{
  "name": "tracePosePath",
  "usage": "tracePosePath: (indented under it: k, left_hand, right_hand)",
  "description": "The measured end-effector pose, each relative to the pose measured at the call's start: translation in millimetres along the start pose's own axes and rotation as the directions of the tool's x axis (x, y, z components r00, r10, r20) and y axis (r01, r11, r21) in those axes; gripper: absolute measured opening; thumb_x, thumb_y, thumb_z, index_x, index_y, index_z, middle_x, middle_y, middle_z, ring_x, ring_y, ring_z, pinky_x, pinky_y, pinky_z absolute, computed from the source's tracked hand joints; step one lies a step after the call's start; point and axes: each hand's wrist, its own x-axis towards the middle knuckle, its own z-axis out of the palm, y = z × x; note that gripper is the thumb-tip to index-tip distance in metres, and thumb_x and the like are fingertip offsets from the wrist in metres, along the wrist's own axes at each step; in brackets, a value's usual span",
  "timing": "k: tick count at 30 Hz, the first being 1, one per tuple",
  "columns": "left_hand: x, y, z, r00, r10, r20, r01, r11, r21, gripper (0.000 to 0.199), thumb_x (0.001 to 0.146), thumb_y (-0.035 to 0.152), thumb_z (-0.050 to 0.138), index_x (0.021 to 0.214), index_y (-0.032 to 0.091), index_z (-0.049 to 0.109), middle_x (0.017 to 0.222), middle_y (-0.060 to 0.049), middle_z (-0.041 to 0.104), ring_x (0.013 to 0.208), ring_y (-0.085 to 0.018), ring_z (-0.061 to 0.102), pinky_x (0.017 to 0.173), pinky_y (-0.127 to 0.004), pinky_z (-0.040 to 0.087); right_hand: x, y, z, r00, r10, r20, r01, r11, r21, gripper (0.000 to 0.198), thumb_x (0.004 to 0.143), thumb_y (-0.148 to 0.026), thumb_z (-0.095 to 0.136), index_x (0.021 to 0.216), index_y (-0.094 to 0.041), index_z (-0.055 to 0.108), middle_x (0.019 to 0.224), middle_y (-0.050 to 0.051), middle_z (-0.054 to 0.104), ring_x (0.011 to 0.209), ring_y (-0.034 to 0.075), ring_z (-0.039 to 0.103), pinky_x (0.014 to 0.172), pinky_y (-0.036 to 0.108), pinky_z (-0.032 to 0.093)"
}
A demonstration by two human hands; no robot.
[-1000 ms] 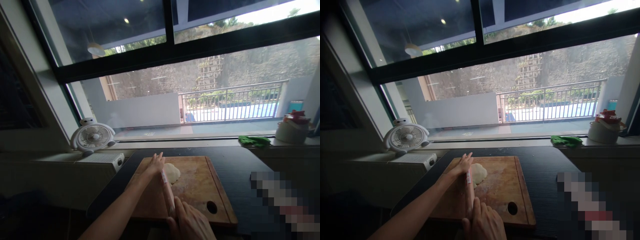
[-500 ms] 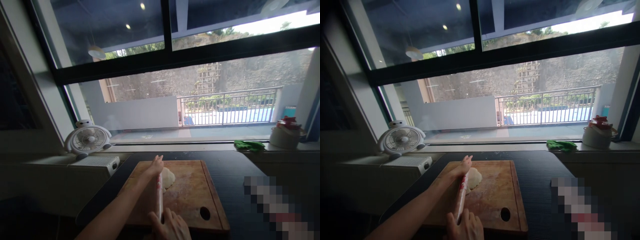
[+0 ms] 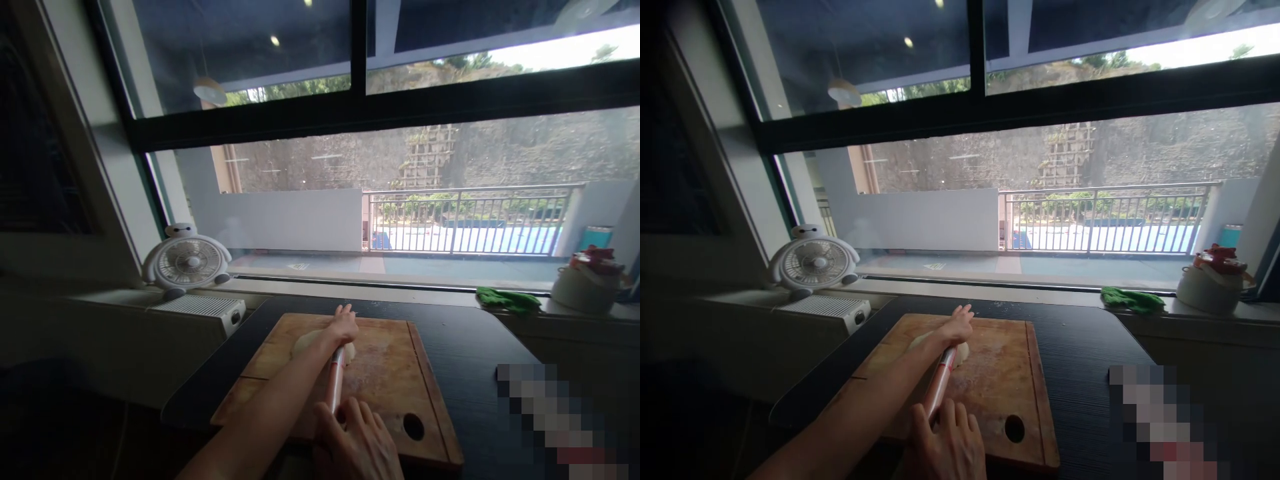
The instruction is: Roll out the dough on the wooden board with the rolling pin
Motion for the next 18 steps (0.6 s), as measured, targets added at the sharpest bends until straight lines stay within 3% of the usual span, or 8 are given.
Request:
tracePosePath:
  k: [5,8,12,18]
  left_hand:
    - [-20.6,-31.6,-6.1,0.998,-0.023,-0.057,0.025,0.999,0.036,0.055,0.088,0.026,0.024,0.141,0.016,0.033,0.148,-0.004,0.027,0.138,-0.022,0.019,0.112,-0.036,0.018]
    - [-37.3,-38.5,-4.8,0.997,0.007,-0.075,-0.003,0.999,0.042,0.057,0.089,0.026,0.023,0.144,0.012,0.023,0.151,-0.004,0.018,0.139,-0.022,0.014,0.113,-0.035,0.016]
    - [-47.6,-24.5,-4.3,0.996,0.067,-0.055,-0.062,0.995,0.082,0.059,0.088,0.022,0.026,0.145,0.01,0.021,0.152,-0.004,0.013,0.14,-0.019,0.007,0.114,-0.032,0.012]
    - [-38.5,17.2,-1.8,0.999,0.035,0.038,-0.038,0.994,0.102,0.065,0.078,0.017,0.037,0.142,0.01,0.029,0.15,-0.006,0.022,0.139,-0.023,0.015,0.114,-0.035,0.016]
  right_hand:
    - [3.3,-12.4,20.4,1.0,-0.013,-0.027,0.014,0.999,0.053,0.038,0.06,-0.026,0.068,0.094,-0.033,0.052,0.08,-0.001,0.056,0.071,0.02,0.052,0.059,0.029,0.034]
    - [2.8,-16.3,22.5,1.0,-0.004,-0.031,0.006,0.998,0.064,0.038,0.059,-0.03,0.069,0.093,-0.032,0.053,0.08,0.0,0.056,0.071,0.02,0.051,0.06,0.03,0.034]
    - [0.1,-14.9,15.4,1.0,-0.01,-0.018,0.011,0.998,0.058,0.036,0.063,-0.029,0.066,0.096,-0.031,0.052,0.078,0.0,0.056,0.071,0.019,0.051,0.061,0.03,0.034]
    - [-1.9,-7.5,11.4,0.995,-0.062,-0.075,0.059,0.998,-0.031,0.034,0.07,-0.027,0.058,0.103,-0.032,0.051,0.074,0.0,0.056,0.067,0.018,0.051,0.059,0.03,0.031]
